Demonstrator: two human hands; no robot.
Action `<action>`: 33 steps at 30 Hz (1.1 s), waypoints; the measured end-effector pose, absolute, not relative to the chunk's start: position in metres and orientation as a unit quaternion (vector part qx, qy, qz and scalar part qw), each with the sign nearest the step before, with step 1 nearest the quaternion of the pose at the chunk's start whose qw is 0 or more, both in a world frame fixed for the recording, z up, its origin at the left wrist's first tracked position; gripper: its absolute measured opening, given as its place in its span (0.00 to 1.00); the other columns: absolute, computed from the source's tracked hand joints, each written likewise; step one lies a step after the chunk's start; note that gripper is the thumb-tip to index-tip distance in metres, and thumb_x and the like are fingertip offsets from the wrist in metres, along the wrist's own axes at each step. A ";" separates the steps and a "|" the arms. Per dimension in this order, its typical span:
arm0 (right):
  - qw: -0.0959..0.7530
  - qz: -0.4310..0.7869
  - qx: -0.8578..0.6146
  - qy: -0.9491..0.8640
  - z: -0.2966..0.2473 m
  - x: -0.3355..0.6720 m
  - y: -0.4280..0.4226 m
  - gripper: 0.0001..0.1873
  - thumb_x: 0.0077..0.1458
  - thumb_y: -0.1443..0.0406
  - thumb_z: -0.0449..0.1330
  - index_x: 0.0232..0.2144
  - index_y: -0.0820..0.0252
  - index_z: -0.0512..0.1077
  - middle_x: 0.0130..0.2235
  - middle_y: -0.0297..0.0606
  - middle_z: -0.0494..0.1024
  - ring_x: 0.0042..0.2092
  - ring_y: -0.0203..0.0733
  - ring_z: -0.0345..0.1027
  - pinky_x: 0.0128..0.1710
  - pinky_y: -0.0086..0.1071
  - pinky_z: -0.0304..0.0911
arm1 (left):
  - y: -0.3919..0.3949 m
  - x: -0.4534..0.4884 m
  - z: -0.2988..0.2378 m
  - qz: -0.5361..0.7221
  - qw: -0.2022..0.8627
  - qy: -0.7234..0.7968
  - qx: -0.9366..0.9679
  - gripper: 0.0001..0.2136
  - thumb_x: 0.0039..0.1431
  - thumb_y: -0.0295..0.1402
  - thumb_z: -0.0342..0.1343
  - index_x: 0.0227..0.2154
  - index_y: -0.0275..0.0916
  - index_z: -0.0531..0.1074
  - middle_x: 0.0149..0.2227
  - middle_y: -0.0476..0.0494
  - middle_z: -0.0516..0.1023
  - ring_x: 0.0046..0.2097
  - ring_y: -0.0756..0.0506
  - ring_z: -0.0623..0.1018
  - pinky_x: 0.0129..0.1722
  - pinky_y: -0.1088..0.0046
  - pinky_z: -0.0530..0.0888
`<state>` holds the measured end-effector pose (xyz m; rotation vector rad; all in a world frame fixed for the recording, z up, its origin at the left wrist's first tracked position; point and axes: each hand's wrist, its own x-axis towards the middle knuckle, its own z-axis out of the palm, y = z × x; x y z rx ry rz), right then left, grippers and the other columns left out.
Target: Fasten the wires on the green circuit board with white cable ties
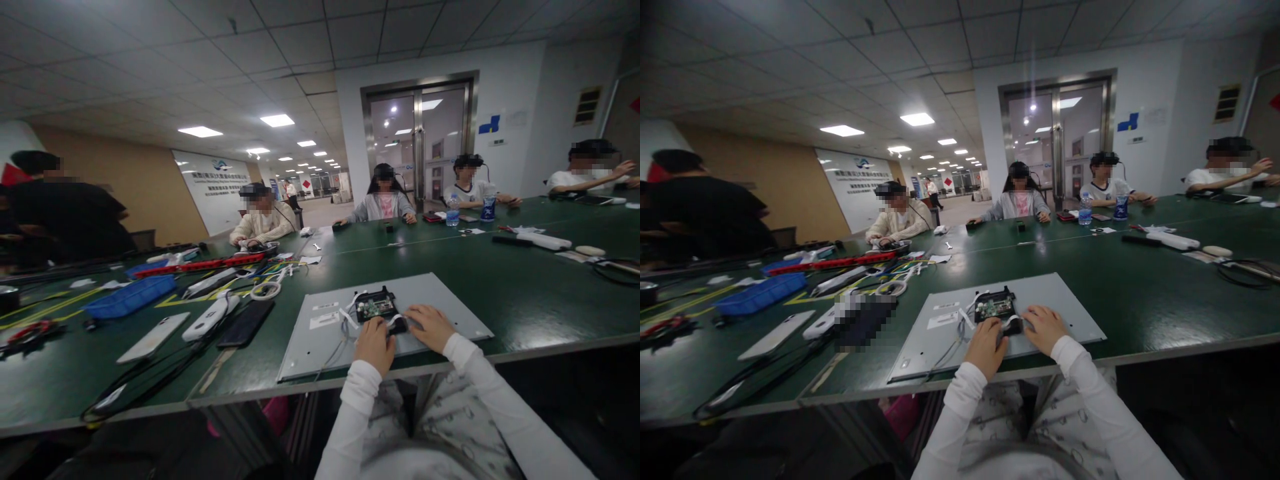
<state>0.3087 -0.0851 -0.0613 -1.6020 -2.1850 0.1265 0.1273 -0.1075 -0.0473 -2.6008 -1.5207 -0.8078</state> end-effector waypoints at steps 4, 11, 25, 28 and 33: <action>0.167 0.074 -0.536 -0.824 -0.056 0.315 -0.086 0.34 0.44 0.47 0.49 0.53 0.52 0.55 0.54 0.41 0.57 0.54 0.48 0.48 0.50 0.43 0.46 | -0.108 0.126 -0.052 -0.274 0.010 -0.487 -0.829 0.17 0.51 0.31 0.47 0.45 0.34 0.60 0.46 0.39 0.62 0.48 0.44 0.62 0.50 0.63 0.60; 0.124 0.070 -0.437 -0.888 -0.039 0.334 -0.090 0.49 0.33 0.40 0.51 0.56 0.52 0.47 0.56 0.44 0.53 0.56 0.52 0.44 0.53 0.50 0.35 | -0.116 0.124 -0.042 -0.316 -0.028 -0.436 -0.842 0.16 0.51 0.29 0.46 0.45 0.38 0.61 0.45 0.41 0.64 0.48 0.46 0.64 0.48 0.64 0.63; 0.097 0.072 -0.487 -0.865 -0.047 0.330 -0.079 0.50 0.35 0.40 0.49 0.57 0.48 0.36 0.59 0.42 0.45 0.58 0.56 0.37 0.47 0.64 0.29 | -0.147 0.109 -0.011 -0.487 -0.048 -0.399 -0.776 0.15 0.54 0.27 0.41 0.44 0.40 0.64 0.43 0.41 0.67 0.45 0.47 0.68 0.44 0.67 0.67; 0.095 0.071 -0.520 -0.846 -0.050 0.327 -0.071 0.50 0.35 0.40 0.48 0.57 0.48 0.34 0.59 0.40 0.45 0.58 0.57 0.36 0.46 0.65 0.30 | -0.147 0.097 -0.005 -0.505 -0.042 -0.401 -0.763 0.14 0.54 0.27 0.42 0.43 0.39 0.65 0.43 0.41 0.67 0.42 0.48 0.69 0.41 0.70 0.68; 0.092 0.080 -0.587 -0.800 -0.057 0.325 -0.054 0.50 0.35 0.38 0.46 0.57 0.48 0.33 0.59 0.39 0.44 0.58 0.58 0.34 0.46 0.64 0.34 | -0.139 0.072 -0.003 -0.530 -0.029 -0.426 -0.732 0.13 0.54 0.28 0.43 0.41 0.39 0.66 0.41 0.42 0.68 0.40 0.48 0.70 0.39 0.71 0.69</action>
